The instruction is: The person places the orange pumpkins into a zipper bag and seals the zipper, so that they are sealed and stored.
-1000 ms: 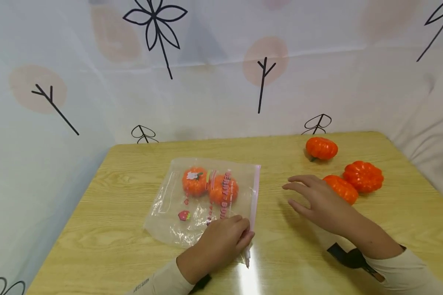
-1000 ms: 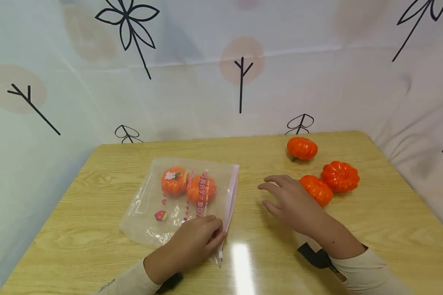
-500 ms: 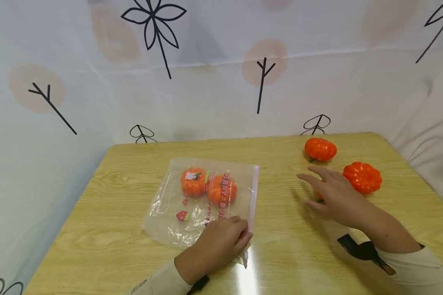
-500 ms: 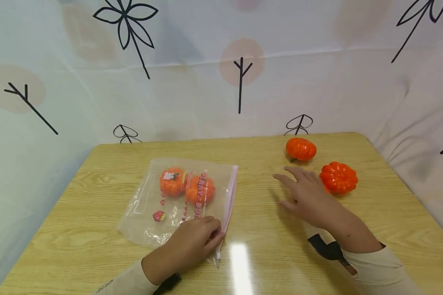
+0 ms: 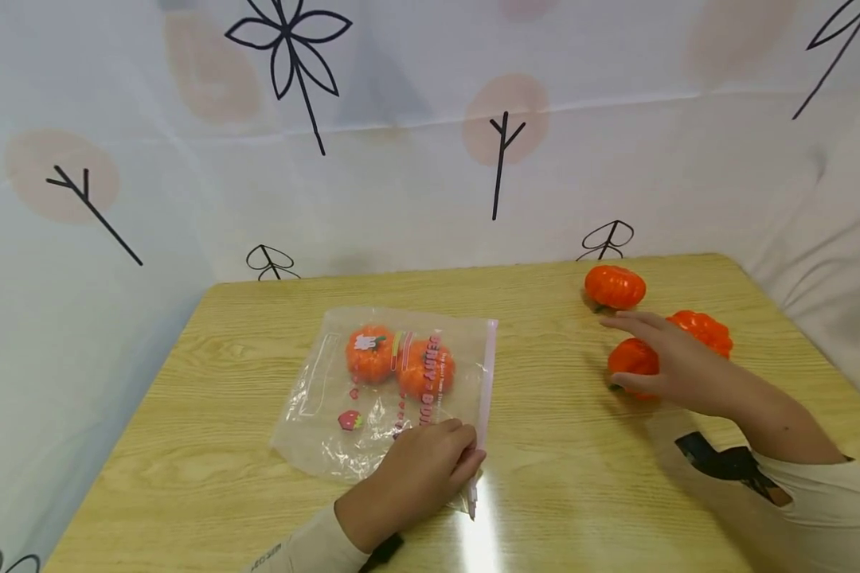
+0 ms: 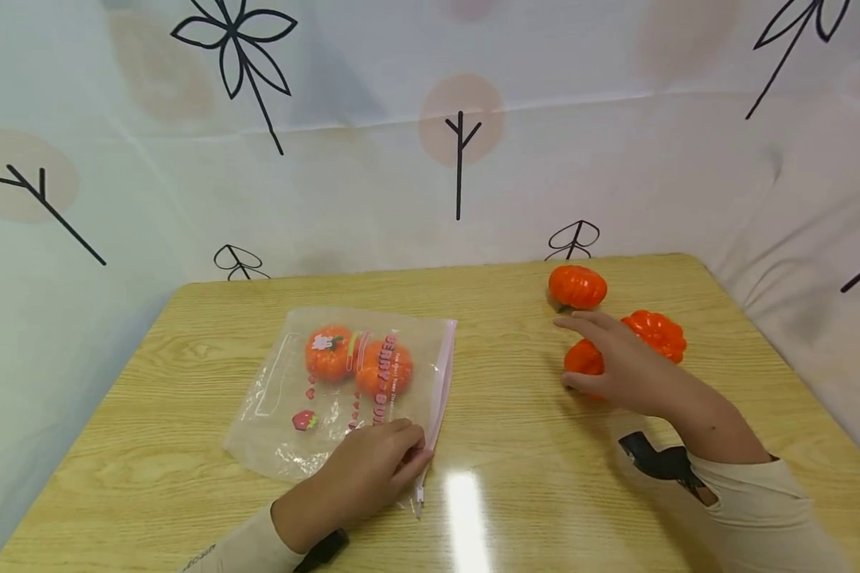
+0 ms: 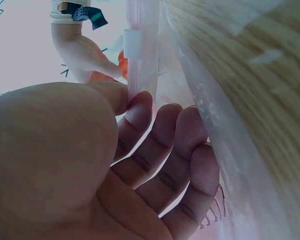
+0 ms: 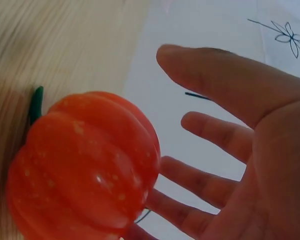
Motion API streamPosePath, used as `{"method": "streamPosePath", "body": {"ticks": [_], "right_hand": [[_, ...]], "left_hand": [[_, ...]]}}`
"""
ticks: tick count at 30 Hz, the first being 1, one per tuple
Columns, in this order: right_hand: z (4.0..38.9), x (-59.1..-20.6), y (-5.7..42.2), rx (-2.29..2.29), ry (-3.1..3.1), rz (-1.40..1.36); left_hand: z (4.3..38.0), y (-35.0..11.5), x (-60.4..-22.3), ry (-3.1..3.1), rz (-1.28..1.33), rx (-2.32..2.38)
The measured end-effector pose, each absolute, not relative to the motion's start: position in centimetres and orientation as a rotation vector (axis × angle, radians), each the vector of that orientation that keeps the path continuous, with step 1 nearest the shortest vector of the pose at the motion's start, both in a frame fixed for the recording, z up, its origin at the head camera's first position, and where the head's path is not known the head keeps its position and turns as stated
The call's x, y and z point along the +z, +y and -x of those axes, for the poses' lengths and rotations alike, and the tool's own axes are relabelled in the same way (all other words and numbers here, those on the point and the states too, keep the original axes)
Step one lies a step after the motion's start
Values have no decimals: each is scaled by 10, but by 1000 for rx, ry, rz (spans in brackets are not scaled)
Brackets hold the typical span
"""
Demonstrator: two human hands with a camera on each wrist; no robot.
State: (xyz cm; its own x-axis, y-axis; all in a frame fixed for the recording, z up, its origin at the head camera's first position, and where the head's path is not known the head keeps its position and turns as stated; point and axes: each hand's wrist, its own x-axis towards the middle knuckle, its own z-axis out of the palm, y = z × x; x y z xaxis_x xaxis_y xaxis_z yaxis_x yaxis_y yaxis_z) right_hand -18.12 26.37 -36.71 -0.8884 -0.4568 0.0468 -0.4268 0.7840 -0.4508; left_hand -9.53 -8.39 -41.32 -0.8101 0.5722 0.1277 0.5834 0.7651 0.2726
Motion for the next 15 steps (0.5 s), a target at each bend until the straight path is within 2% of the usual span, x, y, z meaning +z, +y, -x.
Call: {"method": "streamPosePath", "body": {"ticks": [15], "right_hand": [[183, -366, 275, -648, 2857, 689]], "left_hand": [[97, -84, -415, -2939, 955, -487]]}}
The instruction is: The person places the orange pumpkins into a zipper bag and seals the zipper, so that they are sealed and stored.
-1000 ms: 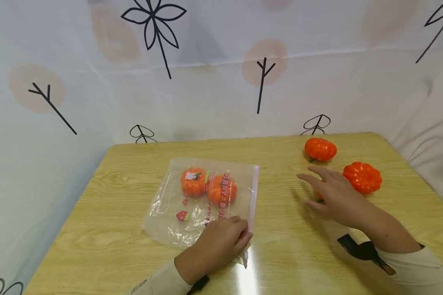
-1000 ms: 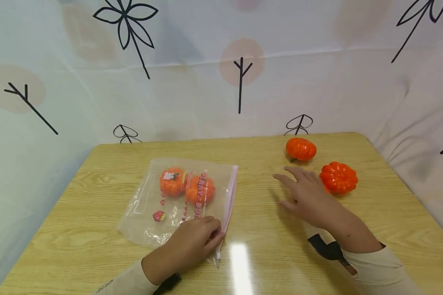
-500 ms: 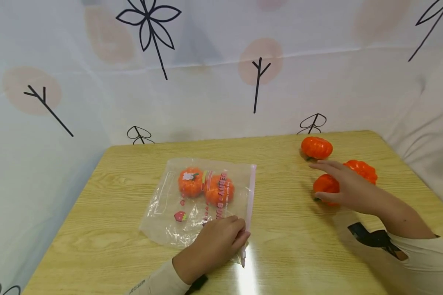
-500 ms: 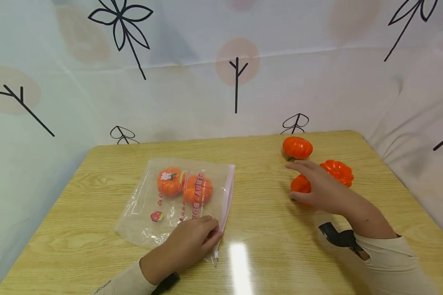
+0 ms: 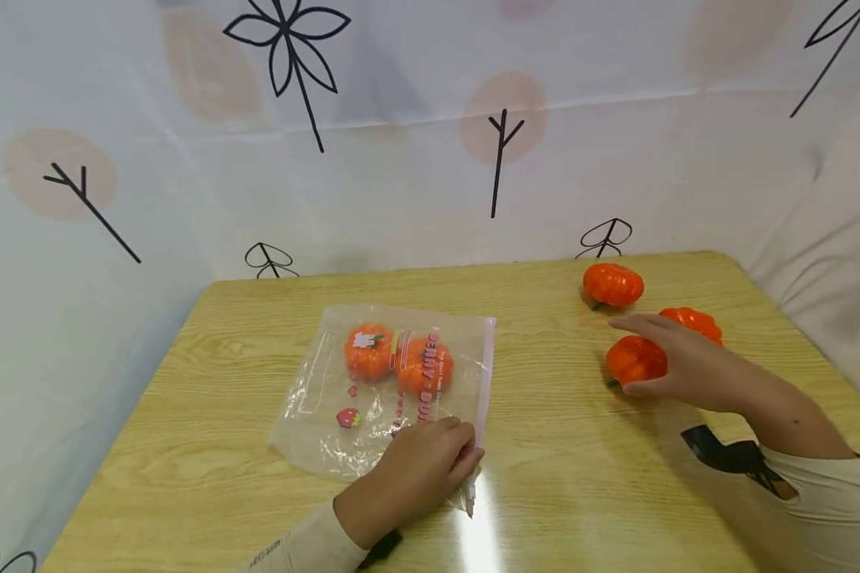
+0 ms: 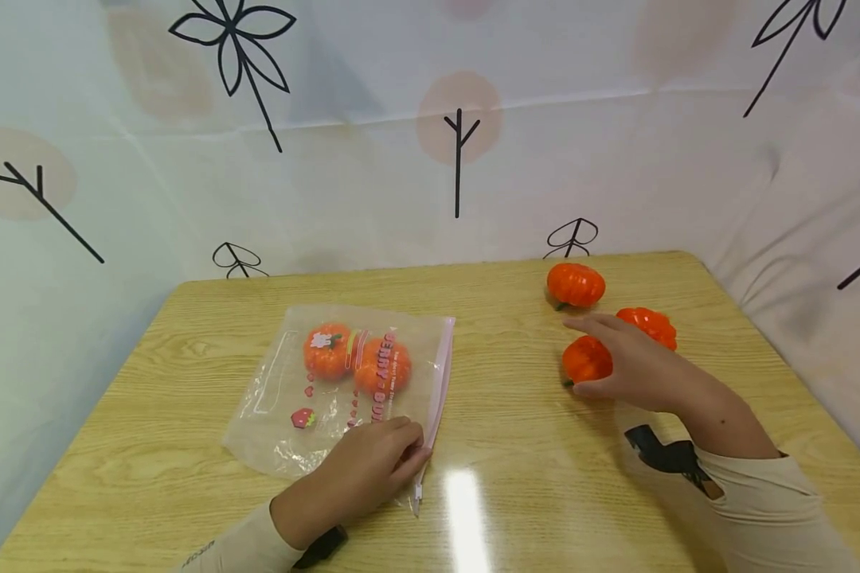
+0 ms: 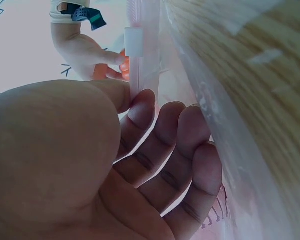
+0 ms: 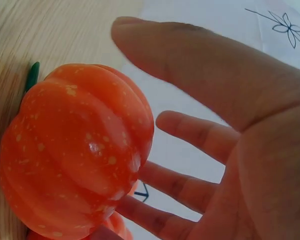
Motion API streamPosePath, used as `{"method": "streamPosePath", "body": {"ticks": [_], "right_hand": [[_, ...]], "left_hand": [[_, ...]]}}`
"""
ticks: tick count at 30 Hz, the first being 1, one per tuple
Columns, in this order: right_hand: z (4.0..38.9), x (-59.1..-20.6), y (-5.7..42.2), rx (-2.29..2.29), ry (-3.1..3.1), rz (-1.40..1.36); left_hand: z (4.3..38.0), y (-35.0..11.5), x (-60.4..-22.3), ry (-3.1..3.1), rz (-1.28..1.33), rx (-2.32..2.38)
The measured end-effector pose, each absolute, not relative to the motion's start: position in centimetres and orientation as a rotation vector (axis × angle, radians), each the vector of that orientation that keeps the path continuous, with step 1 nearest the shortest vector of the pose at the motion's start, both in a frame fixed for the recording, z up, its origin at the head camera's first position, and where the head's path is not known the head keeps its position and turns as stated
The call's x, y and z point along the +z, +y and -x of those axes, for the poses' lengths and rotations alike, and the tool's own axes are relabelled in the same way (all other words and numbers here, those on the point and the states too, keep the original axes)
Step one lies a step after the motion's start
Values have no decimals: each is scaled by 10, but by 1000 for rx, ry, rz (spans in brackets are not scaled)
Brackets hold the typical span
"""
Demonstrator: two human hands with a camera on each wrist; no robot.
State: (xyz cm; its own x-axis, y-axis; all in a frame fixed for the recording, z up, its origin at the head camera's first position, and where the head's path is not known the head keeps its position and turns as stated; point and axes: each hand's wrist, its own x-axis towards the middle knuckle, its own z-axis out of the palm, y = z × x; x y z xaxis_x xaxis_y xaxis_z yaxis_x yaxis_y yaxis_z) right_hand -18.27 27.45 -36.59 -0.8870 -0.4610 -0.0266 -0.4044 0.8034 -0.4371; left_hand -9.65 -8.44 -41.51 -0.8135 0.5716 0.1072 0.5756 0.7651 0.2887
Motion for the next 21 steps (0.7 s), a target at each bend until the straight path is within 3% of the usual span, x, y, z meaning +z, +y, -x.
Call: {"method": "streamPosePath", "body": {"ticks": [21], "right_hand": [[182, -374, 271, -464, 2878, 692]], "left_hand": [[96, -85, -414, -2949, 952, -472]]}}
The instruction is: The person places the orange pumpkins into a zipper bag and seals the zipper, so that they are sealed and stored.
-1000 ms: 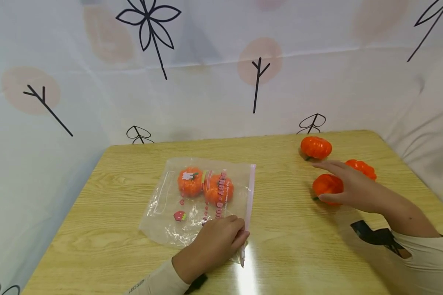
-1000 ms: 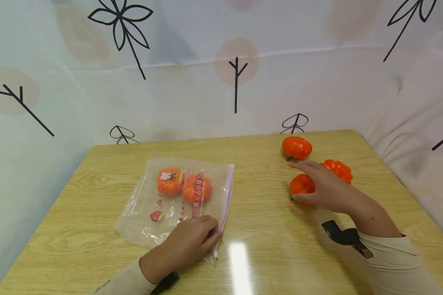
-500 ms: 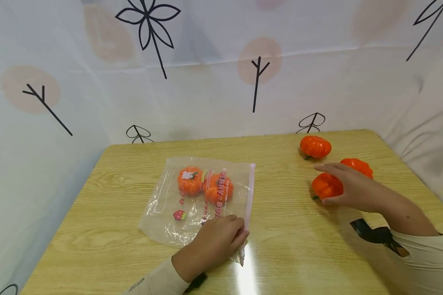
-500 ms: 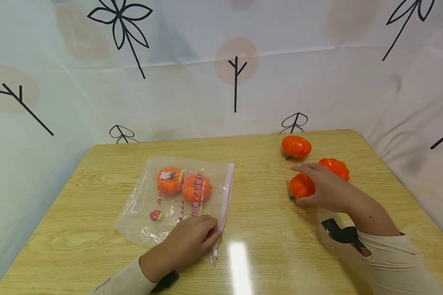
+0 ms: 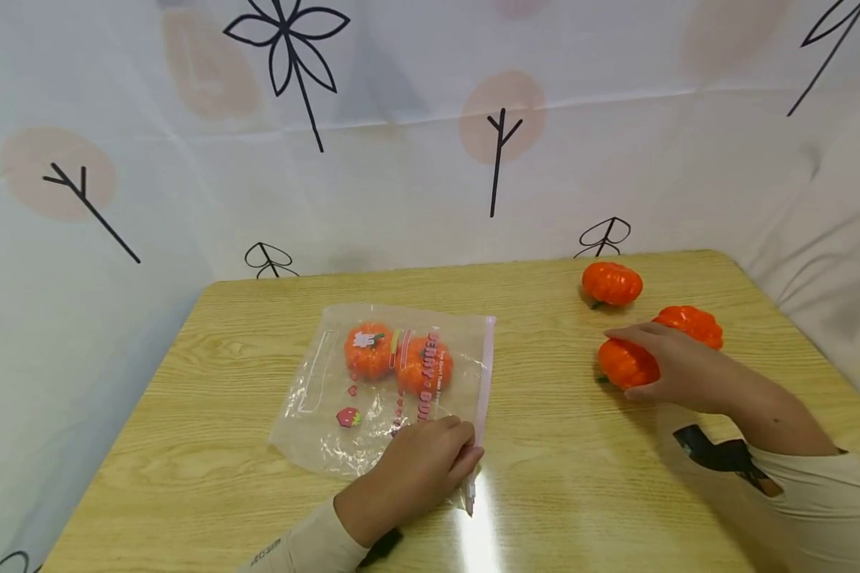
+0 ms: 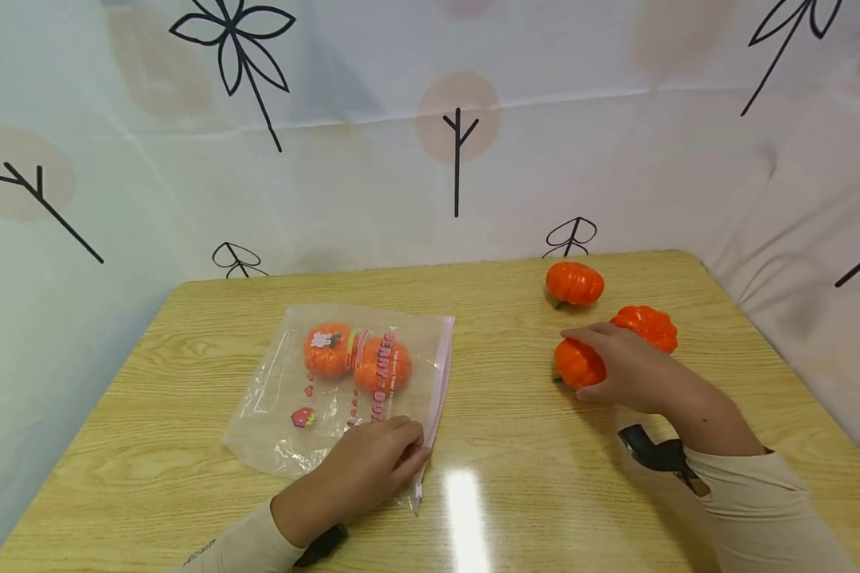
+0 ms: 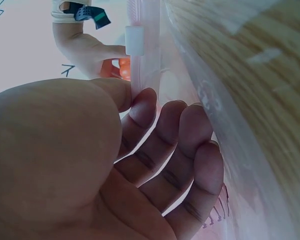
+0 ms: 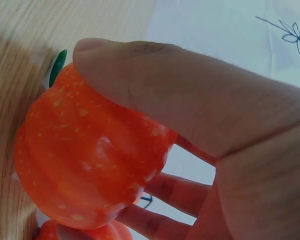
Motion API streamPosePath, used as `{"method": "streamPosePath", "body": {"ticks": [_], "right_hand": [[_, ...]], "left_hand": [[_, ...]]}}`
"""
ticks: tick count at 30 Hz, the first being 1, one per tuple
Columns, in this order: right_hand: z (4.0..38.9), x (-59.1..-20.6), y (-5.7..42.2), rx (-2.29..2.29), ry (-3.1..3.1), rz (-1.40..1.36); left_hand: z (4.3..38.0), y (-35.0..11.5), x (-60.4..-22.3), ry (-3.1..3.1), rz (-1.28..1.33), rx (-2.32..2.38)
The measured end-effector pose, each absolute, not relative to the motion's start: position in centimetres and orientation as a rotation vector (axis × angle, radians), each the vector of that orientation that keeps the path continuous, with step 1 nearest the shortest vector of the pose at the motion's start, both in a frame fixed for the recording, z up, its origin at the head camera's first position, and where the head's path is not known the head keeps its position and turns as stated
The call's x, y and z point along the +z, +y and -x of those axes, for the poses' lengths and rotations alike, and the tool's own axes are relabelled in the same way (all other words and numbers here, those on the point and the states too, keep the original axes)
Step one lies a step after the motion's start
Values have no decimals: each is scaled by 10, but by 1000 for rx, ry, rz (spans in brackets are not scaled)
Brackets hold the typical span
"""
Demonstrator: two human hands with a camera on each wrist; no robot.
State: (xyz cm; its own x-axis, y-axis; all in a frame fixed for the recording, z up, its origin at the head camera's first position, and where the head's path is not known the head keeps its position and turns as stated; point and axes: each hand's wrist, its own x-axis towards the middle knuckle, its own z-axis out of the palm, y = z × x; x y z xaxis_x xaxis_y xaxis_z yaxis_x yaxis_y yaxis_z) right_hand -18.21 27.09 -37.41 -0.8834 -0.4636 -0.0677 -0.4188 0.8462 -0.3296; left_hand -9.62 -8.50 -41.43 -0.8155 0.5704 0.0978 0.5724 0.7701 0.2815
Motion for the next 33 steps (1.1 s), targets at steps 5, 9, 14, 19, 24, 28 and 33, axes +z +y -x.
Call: {"method": "streamPosePath", "body": {"ticks": [5, 9, 14, 19, 24, 28, 33], "right_hand": [[181, -374, 265, -446, 2892, 699], [181, -374, 260, -438, 2885, 686], [179, -373, 255, -450, 2873, 681], [176, -371, 251, -469, 2865, 699], [174, -370, 246, -467, 2853, 666], [172, -369, 242, -466, 2853, 662], [170, -368, 238, -477, 2856, 674]], "left_hand": [[97, -85, -415, -2944, 955, -468], [97, -85, -415, -2939, 957, -471], [97, -85, -415, -2946, 956, -471], [97, -85, -414, -2954, 954, -469], [96, -85, -413, -2956, 950, -468], [96, -84, -413, -2955, 948, -457], [96, -84, -412, -2965, 941, -468]]}}
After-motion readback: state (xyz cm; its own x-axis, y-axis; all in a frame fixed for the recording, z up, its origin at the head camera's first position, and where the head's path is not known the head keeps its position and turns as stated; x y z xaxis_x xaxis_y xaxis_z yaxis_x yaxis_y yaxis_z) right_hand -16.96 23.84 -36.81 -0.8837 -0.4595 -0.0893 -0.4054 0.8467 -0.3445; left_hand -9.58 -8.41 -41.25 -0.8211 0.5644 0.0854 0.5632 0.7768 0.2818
